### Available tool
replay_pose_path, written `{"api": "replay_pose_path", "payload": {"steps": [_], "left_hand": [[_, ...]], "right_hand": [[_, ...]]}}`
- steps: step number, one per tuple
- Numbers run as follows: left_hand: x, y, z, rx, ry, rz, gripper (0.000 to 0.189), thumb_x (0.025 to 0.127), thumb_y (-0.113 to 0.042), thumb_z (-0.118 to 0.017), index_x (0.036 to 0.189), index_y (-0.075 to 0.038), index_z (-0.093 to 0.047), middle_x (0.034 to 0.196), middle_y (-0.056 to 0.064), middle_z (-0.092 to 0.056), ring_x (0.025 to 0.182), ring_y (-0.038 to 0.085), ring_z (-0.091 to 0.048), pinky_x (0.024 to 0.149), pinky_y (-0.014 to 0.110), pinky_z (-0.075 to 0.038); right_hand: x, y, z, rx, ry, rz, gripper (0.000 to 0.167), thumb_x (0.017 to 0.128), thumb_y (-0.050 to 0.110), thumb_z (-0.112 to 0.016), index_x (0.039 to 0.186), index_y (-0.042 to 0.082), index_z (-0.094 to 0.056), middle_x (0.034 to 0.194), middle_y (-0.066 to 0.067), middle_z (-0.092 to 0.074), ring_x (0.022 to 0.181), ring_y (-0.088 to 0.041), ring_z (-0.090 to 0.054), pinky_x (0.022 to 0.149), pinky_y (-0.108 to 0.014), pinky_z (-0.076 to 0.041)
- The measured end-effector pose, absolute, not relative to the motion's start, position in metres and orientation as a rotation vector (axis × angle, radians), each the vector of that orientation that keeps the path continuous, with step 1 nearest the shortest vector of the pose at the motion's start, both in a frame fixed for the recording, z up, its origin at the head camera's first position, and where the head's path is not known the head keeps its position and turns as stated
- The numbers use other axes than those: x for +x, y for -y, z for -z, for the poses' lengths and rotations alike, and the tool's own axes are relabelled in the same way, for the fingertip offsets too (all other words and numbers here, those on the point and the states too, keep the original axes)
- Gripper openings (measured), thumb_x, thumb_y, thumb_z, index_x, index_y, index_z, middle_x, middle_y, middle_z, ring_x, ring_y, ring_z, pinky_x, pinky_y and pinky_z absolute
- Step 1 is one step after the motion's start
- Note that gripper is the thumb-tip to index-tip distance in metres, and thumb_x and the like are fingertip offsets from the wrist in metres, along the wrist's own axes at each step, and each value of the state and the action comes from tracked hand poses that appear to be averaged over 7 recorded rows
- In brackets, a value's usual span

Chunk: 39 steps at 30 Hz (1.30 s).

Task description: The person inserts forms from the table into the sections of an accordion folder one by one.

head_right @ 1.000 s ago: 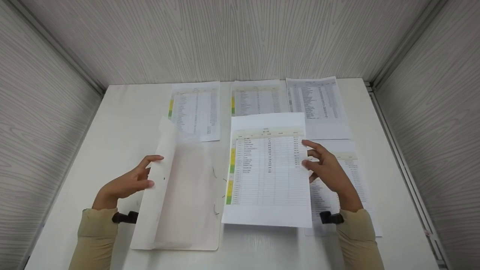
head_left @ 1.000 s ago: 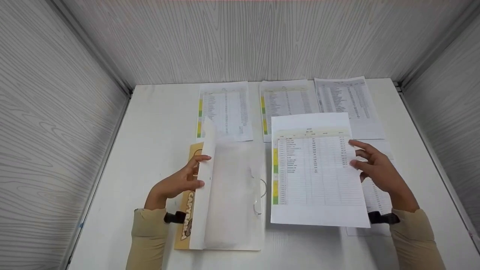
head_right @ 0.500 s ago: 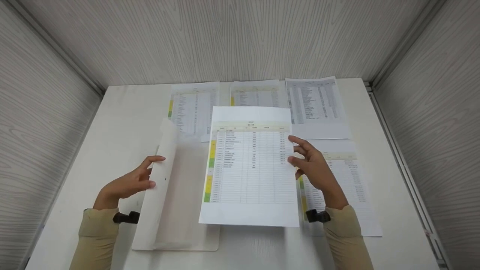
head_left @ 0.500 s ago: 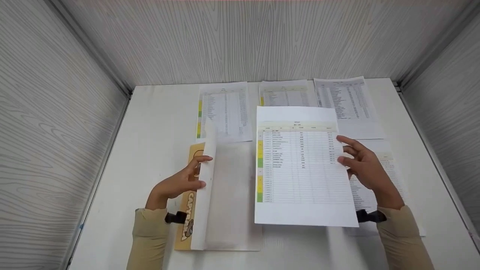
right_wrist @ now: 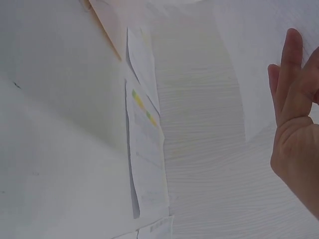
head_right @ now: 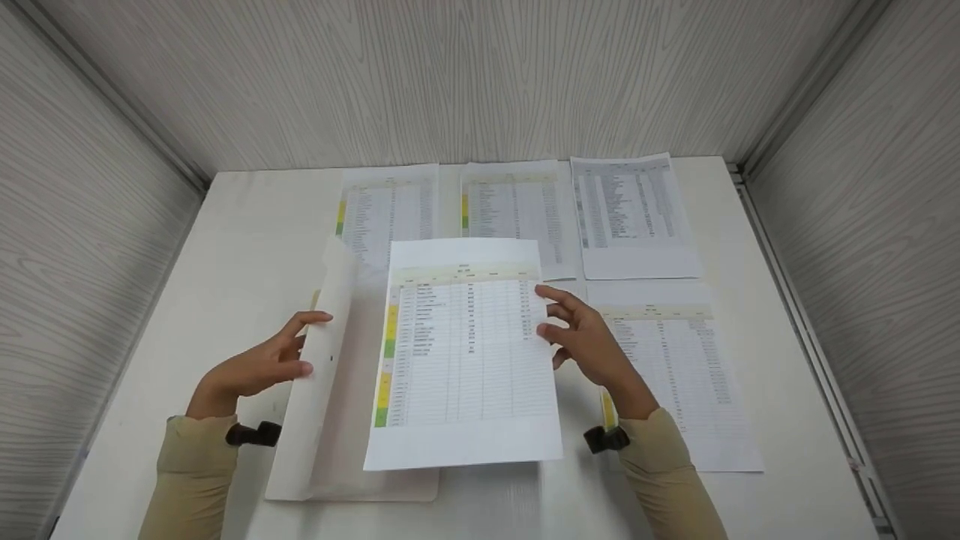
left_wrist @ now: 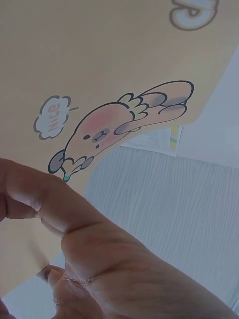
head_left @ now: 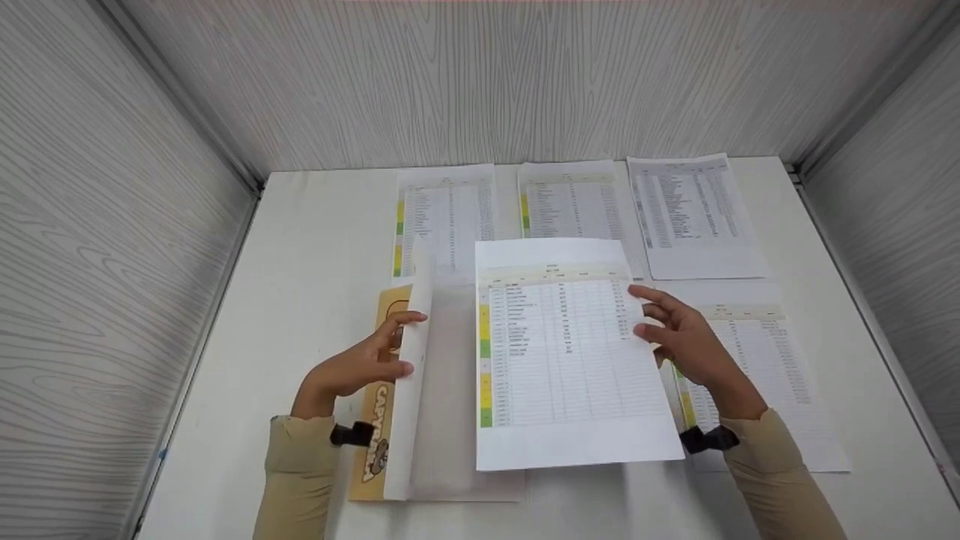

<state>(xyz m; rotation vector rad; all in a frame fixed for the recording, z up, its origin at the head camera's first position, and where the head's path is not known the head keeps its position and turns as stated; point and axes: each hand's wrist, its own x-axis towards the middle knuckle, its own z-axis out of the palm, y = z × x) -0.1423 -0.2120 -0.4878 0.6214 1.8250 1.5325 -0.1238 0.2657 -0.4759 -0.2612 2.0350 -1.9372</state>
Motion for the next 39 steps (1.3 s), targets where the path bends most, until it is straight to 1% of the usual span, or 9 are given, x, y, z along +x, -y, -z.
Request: {"api": "replay_pose_path", "payload": {"steps": [2,4,9,13,19,24,30,36,39], "left_hand": [[-0.142,0.211,0.486,0.619,-1.847,-1.512,0.073,0.091,-0.029,-0.064,0.147,-0.021,-0.018,0.118,0.015,-0.023,0.087,0.024,-0.044,0.074,0.034,-0.047],[-0.143,0.210,0.483,0.609,-1.867,-1.489,0.073,0.090,-0.031,-0.063,0.147,-0.022,-0.019,0.112,0.013,-0.025,0.085,0.023,-0.044,0.074,0.034,-0.047],[-0.144,0.206,0.477,0.594,-1.908,-1.442,0.074,0.089,-0.035,-0.064,0.147,-0.024,-0.020,0.113,0.016,-0.035,0.092,0.027,-0.050,0.077,0.040,-0.051],[-0.147,0.205,0.475,0.618,-1.917,-1.432,0.077,0.089,-0.036,-0.064,0.148,-0.019,-0.017,0.107,0.015,-0.038,0.086,0.025,-0.053,0.074,0.040,-0.053],[-0.149,0.203,0.475,0.647,-1.897,-1.434,0.079,0.090,-0.036,-0.064,0.148,-0.018,-0.015,0.118,0.024,-0.044,0.092,0.027,-0.056,0.074,0.038,-0.054],[-0.148,0.202,0.474,0.642,-1.860,-1.455,0.079,0.090,-0.033,-0.064,0.149,-0.017,-0.013,0.127,0.026,-0.044,0.097,0.028,-0.058,0.075,0.037,-0.055],[-0.148,0.200,0.474,0.648,-1.810,-1.484,0.079,0.091,-0.030,-0.064,0.148,-0.014,-0.012,0.129,0.028,-0.044,0.098,0.033,-0.061,0.075,0.038,-0.056],[-0.148,0.200,0.473,0.619,-1.839,-1.462,0.078,0.091,-0.030,-0.064,0.149,-0.016,-0.014,0.126,0.028,-0.045,0.095,0.029,-0.062,0.075,0.036,-0.055],[-0.148,0.200,0.473,0.612,-1.838,-1.463,0.079,0.091,-0.029,-0.064,0.149,-0.016,-0.013,0.127,0.029,-0.046,0.096,0.031,-0.062,0.075,0.037,-0.055]], "right_hand": [[-0.124,-0.260,0.477,-0.267,-2.004,1.936,0.063,0.095,0.011,-0.060,0.150,0.006,-0.030,0.119,0.003,-0.062,0.082,-0.011,-0.067,0.048,-0.021,-0.049],[-0.124,-0.254,0.478,-0.284,-1.981,1.934,0.064,0.094,0.010,-0.060,0.150,0.004,-0.029,0.119,0.002,-0.063,0.083,-0.011,-0.067,0.048,-0.021,-0.049],[-0.125,-0.242,0.481,-0.299,-1.946,1.922,0.063,0.094,0.010,-0.061,0.149,0.003,-0.030,0.119,0.002,-0.063,0.083,-0.012,-0.068,0.048,-0.021,-0.050],[-0.126,-0.234,0.483,-0.301,-1.933,1.893,0.064,0.094,0.012,-0.062,0.149,0.003,-0.030,0.121,0.001,-0.062,0.082,-0.012,-0.067,0.049,-0.021,-0.050],[-0.128,-0.222,0.484,-0.274,-1.906,1.878,0.066,0.093,0.012,-0.063,0.149,0.004,-0.030,0.122,-0.002,-0.061,0.081,-0.013,-0.067,0.050,-0.021,-0.050],[-0.129,-0.212,0.484,-0.265,-1.895,1.880,0.066,0.092,0.012,-0.064,0.149,0.006,-0.032,0.122,-0.004,-0.060,0.081,-0.014,-0.067,0.050,-0.021,-0.050],[-0.133,-0.201,0.481,-0.274,-1.893,1.906,0.065,0.091,0.010,-0.064,0.148,0.006,-0.033,0.120,-0.006,-0.059,0.081,-0.014,-0.066,0.050,-0.023,-0.051],[-0.136,-0.196,0.476,-0.222,-1.935,1.939,0.062,0.091,0.006,-0.061,0.147,0.008,-0.036,0.117,-0.008,-0.058,0.078,-0.014,-0.066,0.049,-0.022,-0.051],[-0.137,-0.193,0.475,-0.213,-1.951,1.932,0.061,0.091,0.007,-0.060,0.147,0.009,-0.036,0.118,-0.009,-0.057,0.076,-0.014,-0.066,0.050,-0.022,-0.051]]}}
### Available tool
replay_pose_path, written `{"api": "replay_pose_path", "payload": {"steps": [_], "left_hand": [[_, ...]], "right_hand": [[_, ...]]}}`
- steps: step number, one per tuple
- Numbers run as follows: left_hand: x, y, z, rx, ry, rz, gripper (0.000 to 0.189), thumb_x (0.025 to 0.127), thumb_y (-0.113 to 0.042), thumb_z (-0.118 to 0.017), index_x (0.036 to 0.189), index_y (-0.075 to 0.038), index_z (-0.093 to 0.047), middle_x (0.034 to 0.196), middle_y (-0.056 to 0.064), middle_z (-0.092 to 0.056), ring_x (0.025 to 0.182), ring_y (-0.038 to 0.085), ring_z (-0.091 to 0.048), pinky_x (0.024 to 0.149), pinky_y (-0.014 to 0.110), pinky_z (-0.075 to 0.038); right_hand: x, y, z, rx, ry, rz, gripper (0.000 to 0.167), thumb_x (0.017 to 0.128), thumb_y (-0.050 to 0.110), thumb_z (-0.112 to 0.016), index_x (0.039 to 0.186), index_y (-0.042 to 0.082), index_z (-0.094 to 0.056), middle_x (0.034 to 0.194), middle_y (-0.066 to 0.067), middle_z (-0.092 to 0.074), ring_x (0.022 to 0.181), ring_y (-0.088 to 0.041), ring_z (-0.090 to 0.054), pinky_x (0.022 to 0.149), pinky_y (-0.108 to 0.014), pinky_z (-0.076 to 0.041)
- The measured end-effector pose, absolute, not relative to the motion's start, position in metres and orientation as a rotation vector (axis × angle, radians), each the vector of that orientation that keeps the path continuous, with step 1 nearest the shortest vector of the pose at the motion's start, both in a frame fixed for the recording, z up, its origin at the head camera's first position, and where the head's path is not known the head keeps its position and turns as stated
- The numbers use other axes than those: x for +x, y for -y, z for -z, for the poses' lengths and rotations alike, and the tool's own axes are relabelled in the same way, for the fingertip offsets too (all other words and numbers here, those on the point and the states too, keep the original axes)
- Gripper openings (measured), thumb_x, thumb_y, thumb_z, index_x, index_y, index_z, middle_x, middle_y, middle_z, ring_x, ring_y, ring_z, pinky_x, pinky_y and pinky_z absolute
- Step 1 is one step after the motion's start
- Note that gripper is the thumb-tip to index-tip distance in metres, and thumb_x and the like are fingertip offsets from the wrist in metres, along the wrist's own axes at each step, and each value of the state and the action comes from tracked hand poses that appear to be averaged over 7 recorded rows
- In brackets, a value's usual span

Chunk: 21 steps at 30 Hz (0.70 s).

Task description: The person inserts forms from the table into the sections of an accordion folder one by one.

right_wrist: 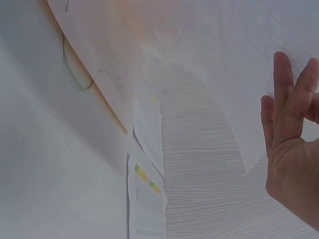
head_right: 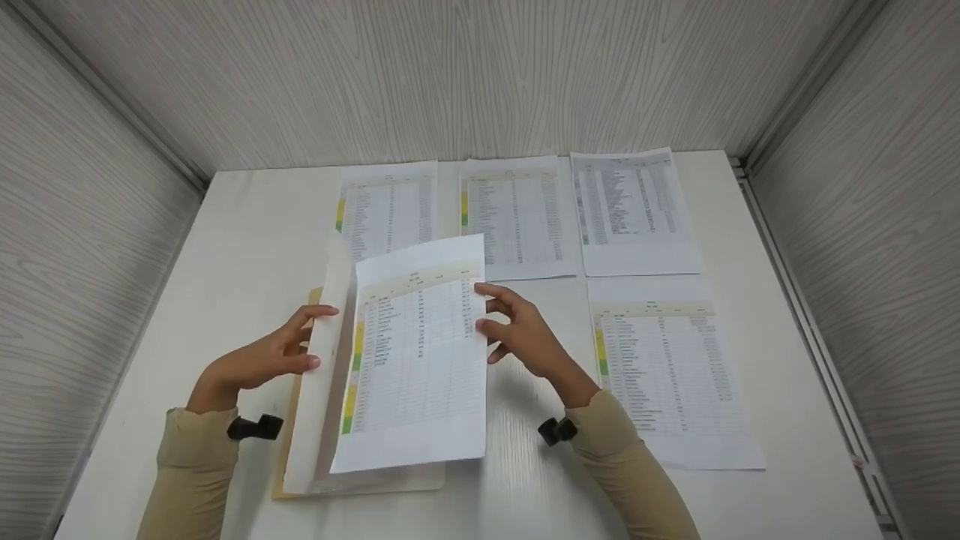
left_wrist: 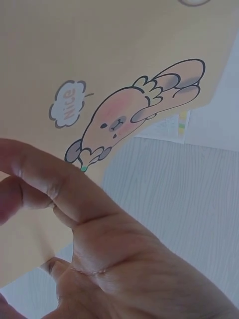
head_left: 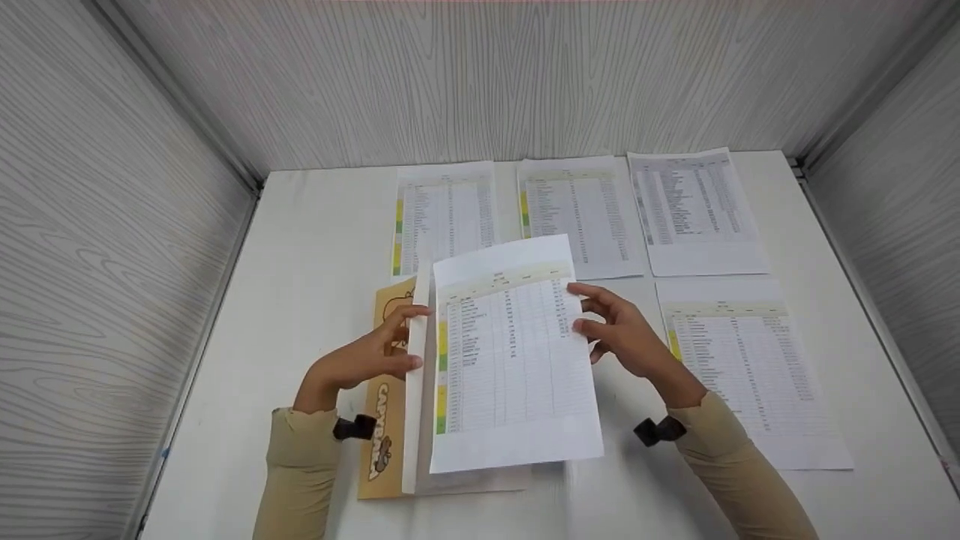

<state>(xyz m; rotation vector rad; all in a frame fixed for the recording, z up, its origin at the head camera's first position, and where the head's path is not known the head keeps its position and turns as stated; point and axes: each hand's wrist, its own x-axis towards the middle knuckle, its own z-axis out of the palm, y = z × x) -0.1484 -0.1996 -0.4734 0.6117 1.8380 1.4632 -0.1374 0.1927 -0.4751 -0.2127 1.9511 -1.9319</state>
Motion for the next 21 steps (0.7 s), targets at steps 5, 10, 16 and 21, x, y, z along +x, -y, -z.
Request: {"api": "replay_pose_path", "payload": {"steps": [5,10,16,21], "left_hand": [[-0.149,0.200,0.474,0.622,-1.797,-1.486,0.076,0.092,-0.025,-0.064,0.148,-0.017,-0.014,0.128,0.032,-0.045,0.100,0.042,-0.062,0.074,0.037,-0.056],[-0.149,0.200,0.474,0.636,-1.761,-1.505,0.069,0.093,-0.023,-0.062,0.146,-0.025,-0.018,0.128,0.034,-0.043,0.103,0.050,-0.059,0.074,0.037,-0.057],[-0.149,0.200,0.473,0.649,-1.767,-1.503,0.069,0.093,-0.024,-0.063,0.145,-0.028,-0.019,0.129,0.034,-0.042,0.102,0.050,-0.057,0.075,0.036,-0.056],[-0.148,0.200,0.472,0.651,-1.779,-1.500,0.072,0.093,-0.022,-0.062,0.148,-0.020,-0.015,0.128,0.035,-0.041,0.100,0.046,-0.059,0.074,0.035,-0.057]], "right_hand": [[-0.137,-0.181,0.478,-0.246,-1.947,1.899,0.060,0.092,0.007,-0.060,0.147,0.009,-0.037,0.123,-0.014,-0.056,0.078,-0.015,-0.065,0.050,-0.023,-0.051],[-0.135,-0.163,0.482,-0.284,-1.925,1.864,0.061,0.091,0.010,-0.062,0.146,0.009,-0.038,0.126,-0.019,-0.054,0.077,-0.014,-0.061,0.050,-0.023,-0.051],[-0.135,-0.139,0.487,-0.303,-1.895,1.850,0.061,0.091,0.010,-0.063,0.147,0.010,-0.038,0.129,-0.020,-0.053,0.074,-0.015,-0.062,0.051,-0.024,-0.052],[-0.138,-0.126,0.490,-0.310,-1.876,1.833,0.061,0.090,0.008,-0.061,0.147,0.011,-0.037,0.129,-0.019,-0.052,0.076,-0.017,-0.065,0.051,-0.025,-0.053]]}}
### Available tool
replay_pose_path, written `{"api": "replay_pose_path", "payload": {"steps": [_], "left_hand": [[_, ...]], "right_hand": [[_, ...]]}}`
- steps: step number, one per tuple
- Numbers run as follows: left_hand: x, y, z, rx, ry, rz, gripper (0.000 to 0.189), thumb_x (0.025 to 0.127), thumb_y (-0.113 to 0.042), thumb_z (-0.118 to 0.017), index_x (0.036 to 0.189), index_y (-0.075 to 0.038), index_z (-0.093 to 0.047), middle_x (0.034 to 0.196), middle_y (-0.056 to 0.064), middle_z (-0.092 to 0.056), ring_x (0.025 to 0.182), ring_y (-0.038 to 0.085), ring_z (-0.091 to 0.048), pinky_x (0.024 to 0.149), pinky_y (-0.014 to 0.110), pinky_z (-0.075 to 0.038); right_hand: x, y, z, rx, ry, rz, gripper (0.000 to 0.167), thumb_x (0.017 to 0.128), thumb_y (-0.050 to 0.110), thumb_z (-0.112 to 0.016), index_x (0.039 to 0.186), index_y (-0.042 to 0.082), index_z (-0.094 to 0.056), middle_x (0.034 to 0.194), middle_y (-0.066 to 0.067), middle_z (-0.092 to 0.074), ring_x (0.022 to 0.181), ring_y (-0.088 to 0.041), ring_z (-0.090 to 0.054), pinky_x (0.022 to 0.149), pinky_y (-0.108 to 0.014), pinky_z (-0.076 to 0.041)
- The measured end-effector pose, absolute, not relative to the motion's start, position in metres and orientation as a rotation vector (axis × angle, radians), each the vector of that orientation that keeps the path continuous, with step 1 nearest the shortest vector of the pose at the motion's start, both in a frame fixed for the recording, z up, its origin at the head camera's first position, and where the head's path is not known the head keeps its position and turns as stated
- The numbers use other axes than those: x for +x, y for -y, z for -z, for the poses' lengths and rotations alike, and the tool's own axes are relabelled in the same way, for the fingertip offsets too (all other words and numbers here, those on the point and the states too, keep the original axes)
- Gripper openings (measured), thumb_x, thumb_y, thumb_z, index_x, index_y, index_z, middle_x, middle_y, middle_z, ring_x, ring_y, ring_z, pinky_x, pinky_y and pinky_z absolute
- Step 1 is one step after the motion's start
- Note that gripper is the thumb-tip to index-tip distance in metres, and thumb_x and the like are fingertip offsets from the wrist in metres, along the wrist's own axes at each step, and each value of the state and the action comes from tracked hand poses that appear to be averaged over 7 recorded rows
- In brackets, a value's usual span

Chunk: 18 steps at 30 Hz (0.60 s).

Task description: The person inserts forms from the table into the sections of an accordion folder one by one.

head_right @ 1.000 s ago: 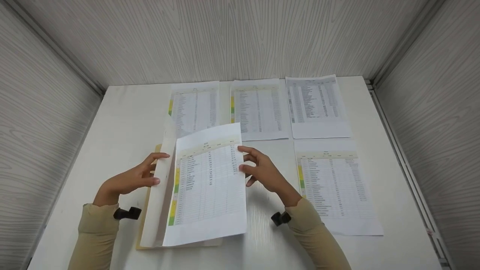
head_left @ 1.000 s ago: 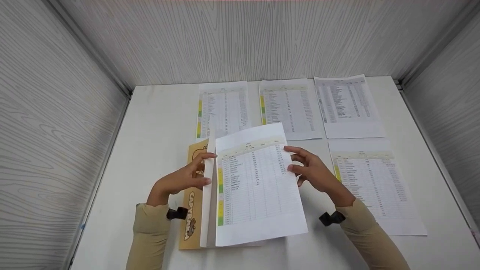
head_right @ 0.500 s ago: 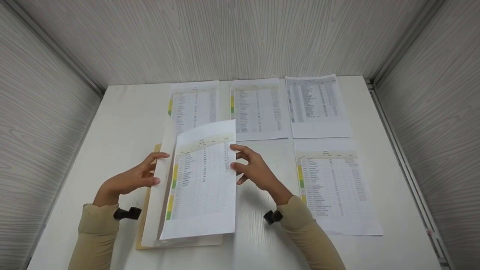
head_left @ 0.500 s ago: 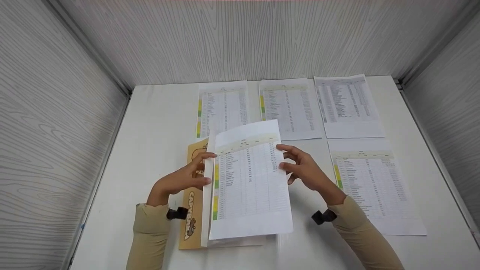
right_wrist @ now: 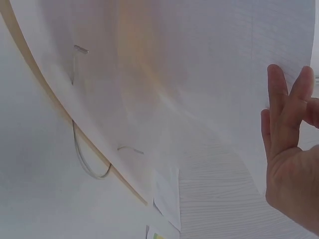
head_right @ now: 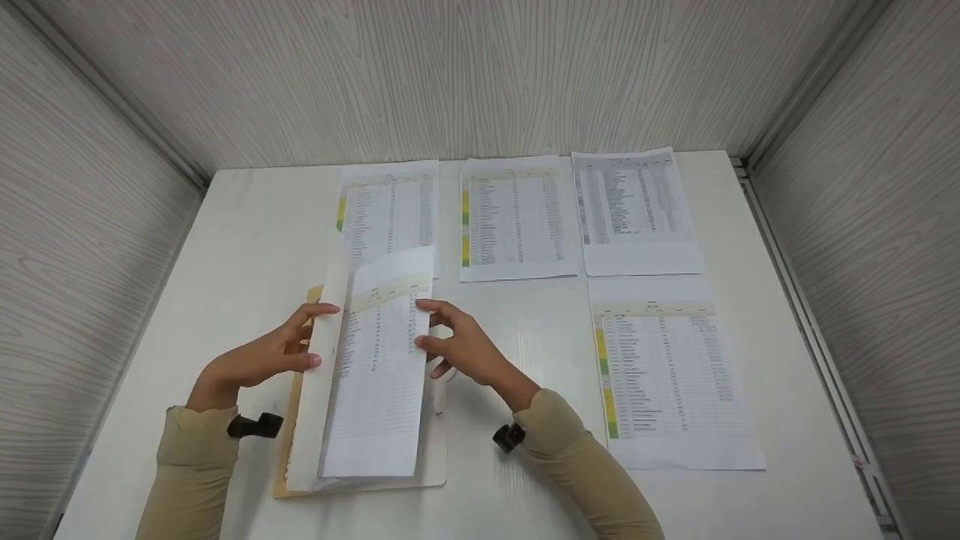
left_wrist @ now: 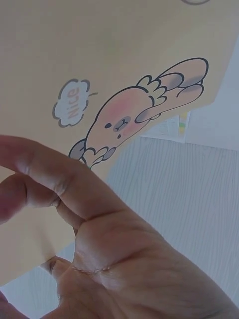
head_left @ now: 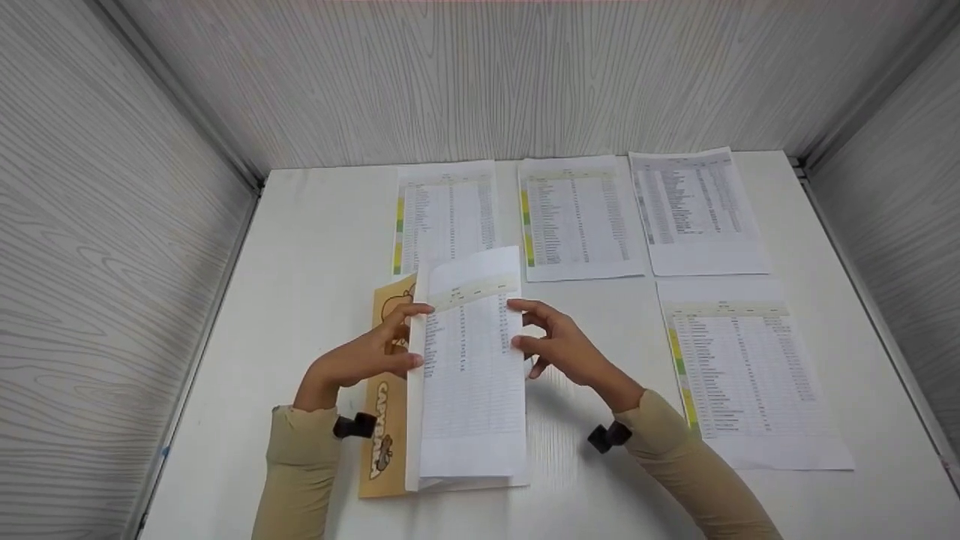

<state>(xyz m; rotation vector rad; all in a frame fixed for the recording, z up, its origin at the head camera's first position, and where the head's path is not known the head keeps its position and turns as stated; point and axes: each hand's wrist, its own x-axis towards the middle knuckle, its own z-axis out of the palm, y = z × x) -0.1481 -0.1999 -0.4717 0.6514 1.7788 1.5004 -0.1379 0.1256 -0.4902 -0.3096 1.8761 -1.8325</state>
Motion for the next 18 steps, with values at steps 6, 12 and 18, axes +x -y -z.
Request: {"api": "replay_pose_path", "payload": {"steps": [6,12,18], "left_hand": [[-0.149,0.199,0.474,0.657,-1.781,-1.493,0.074,0.093,-0.023,-0.062,0.148,-0.016,-0.014,0.126,0.035,-0.042,0.099,0.044,-0.061,0.073,0.036,-0.057],[-0.151,0.198,0.475,0.666,-1.778,-1.495,0.075,0.093,-0.023,-0.063,0.148,-0.014,-0.014,0.128,0.034,-0.042,0.101,0.045,-0.059,0.074,0.036,-0.057],[-0.151,0.197,0.477,0.667,-1.813,-1.471,0.074,0.093,-0.024,-0.063,0.149,-0.015,-0.015,0.127,0.034,-0.041,0.098,0.034,-0.060,0.074,0.036,-0.057]], "right_hand": [[-0.139,-0.130,0.488,-0.344,-1.896,1.778,0.063,0.089,0.003,-0.060,0.147,0.013,-0.037,0.128,-0.019,-0.052,0.074,-0.018,-0.066,0.051,-0.026,-0.053],[-0.140,-0.134,0.486,-0.335,-1.919,1.758,0.062,0.091,0.006,-0.060,0.148,0.014,-0.035,0.123,-0.019,-0.054,0.071,-0.018,-0.066,0.050,-0.026,-0.053],[-0.135,-0.124,0.490,-0.374,-1.917,1.682,0.062,0.094,0.007,-0.058,0.149,0.016,-0.029,0.130,-0.019,-0.053,0.080,-0.019,-0.067,0.049,-0.028,-0.052]]}}
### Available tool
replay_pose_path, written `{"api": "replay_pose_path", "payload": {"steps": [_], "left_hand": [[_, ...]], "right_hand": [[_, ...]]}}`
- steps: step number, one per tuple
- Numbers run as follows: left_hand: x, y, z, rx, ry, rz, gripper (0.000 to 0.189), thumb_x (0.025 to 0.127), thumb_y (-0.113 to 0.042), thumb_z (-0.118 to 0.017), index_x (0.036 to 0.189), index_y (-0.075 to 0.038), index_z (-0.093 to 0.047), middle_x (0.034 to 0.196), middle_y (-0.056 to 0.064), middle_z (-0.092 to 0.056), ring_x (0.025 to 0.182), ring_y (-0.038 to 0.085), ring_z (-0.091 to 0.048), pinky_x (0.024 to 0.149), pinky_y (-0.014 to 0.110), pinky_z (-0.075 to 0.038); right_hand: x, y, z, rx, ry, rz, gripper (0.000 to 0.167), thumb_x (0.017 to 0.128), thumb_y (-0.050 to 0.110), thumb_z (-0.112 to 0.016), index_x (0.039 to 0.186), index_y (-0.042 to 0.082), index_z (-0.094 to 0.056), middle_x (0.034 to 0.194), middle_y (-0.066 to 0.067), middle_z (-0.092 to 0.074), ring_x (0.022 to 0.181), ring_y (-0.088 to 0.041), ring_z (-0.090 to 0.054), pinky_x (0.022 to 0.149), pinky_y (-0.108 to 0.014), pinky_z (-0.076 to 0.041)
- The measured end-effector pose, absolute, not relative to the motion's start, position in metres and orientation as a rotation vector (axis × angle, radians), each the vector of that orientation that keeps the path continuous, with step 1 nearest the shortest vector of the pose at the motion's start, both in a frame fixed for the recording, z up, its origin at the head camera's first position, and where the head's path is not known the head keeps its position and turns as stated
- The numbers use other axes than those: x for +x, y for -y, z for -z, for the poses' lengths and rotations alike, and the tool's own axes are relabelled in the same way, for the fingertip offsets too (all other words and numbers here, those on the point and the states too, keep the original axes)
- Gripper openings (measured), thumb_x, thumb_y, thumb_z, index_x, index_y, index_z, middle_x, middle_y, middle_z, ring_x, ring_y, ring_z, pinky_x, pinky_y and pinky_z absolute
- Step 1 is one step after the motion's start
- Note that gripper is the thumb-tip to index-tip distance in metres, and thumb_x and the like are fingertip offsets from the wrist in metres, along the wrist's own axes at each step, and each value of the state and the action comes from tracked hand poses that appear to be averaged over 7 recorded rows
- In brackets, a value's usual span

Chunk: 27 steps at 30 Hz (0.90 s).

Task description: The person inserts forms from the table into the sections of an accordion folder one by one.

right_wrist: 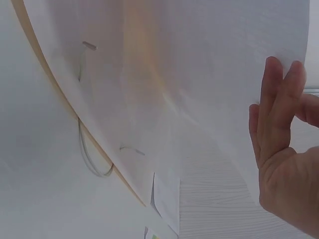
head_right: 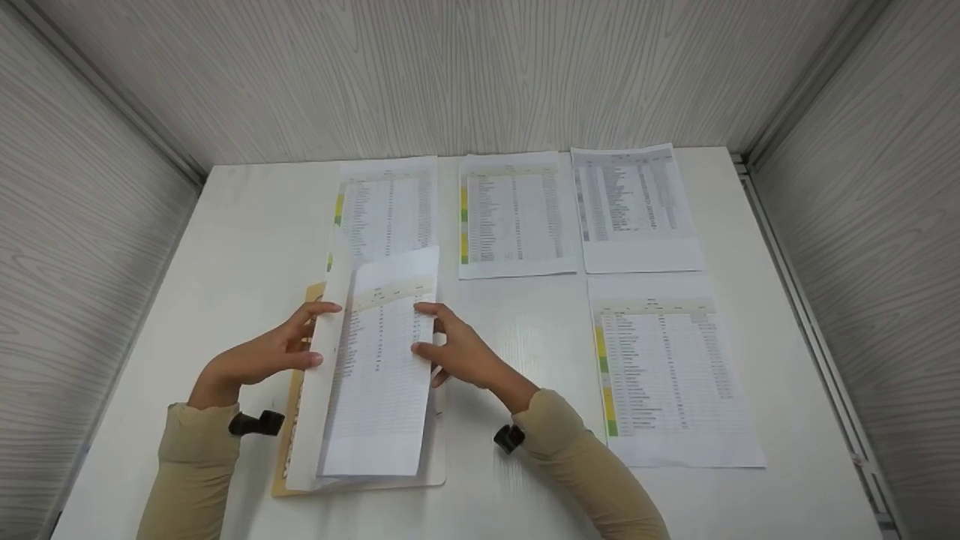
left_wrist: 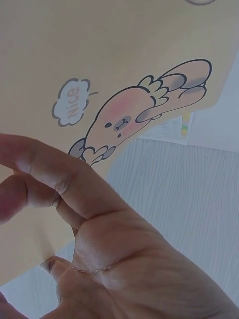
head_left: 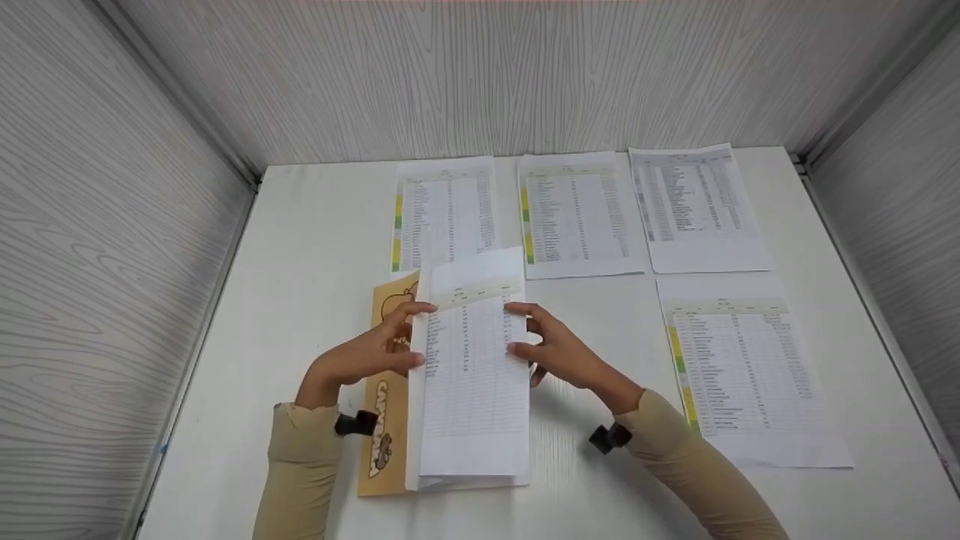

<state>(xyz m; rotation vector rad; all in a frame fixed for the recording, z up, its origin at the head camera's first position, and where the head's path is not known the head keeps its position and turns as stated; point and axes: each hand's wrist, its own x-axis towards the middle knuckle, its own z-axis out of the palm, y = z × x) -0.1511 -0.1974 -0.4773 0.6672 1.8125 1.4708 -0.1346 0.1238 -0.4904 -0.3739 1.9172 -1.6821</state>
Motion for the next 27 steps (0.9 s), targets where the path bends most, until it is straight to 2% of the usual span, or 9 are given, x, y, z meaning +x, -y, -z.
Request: {"api": "replay_pose_path", "payload": {"steps": [6,10,14,18,27], "left_hand": [[-0.152,0.196,0.477,0.667,-1.771,-1.499,0.070,0.091,-0.026,-0.065,0.146,-0.026,-0.020,0.129,0.034,-0.041,0.105,0.049,-0.056,0.077,0.038,-0.056],[-0.152,0.196,0.478,0.685,-1.772,-1.505,0.074,0.091,-0.027,-0.066,0.147,-0.019,-0.019,0.131,0.032,-0.043,0.107,0.052,-0.054,0.079,0.035,-0.056],[-0.152,0.196,0.480,0.693,-1.783,-1.504,0.078,0.091,-0.026,-0.066,0.148,-0.011,-0.014,0.129,0.034,-0.041,0.106,0.052,-0.054,0.081,0.035,-0.055],[-0.150,0.198,0.480,0.670,-1.805,-1.504,0.078,0.092,-0.026,-0.065,0.148,-0.010,-0.014,0.128,0.034,-0.040,0.105,0.048,-0.054,0.082,0.035,-0.054],[-0.152,0.200,0.477,0.676,-1.755,-1.534,0.077,0.092,-0.021,-0.065,0.148,-0.010,-0.013,0.131,0.035,-0.040,0.109,0.052,-0.054,0.083,0.035,-0.055]], "right_hand": [[-0.135,-0.125,0.485,-0.400,-1.949,1.634,0.063,0.094,-0.002,-0.052,0.149,0.017,-0.028,0.135,-0.018,-0.051,0.077,-0.020,-0.066,0.048,-0.027,-0.051],[-0.139,-0.127,0.481,-0.425,-1.925,1.622,0.062,0.093,-0.004,-0.051,0.149,0.016,-0.029,0.135,-0.018,-0.051,0.077,-0.020,-0.066,0.048,-0.026,-0.051],[-0.143,-0.120,0.481,-0.480,-1.919,1.551,0.062,0.094,-0.002,-0.051,0.149,0.016,-0.030,0.135,-0.018,-0.051,0.069,-0.018,-0.066,0.051,-0.029,-0.053],[-0.146,-0.113,0.483,-0.543,-1.916,1.488,0.061,0.095,-0.001,-0.051,0.149,0.020,-0.031,0.135,-0.016,-0.051,0.063,-0.015,-0.064,0.054,-0.036,-0.055],[-0.149,-0.124,0.474,-0.550,-1.922,1.452,0.061,0.093,-0.004,-0.050,0.147,0.019,-0.033,0.130,-0.019,-0.054,0.054,-0.014,-0.061,0.051,-0.029,-0.054]]}}
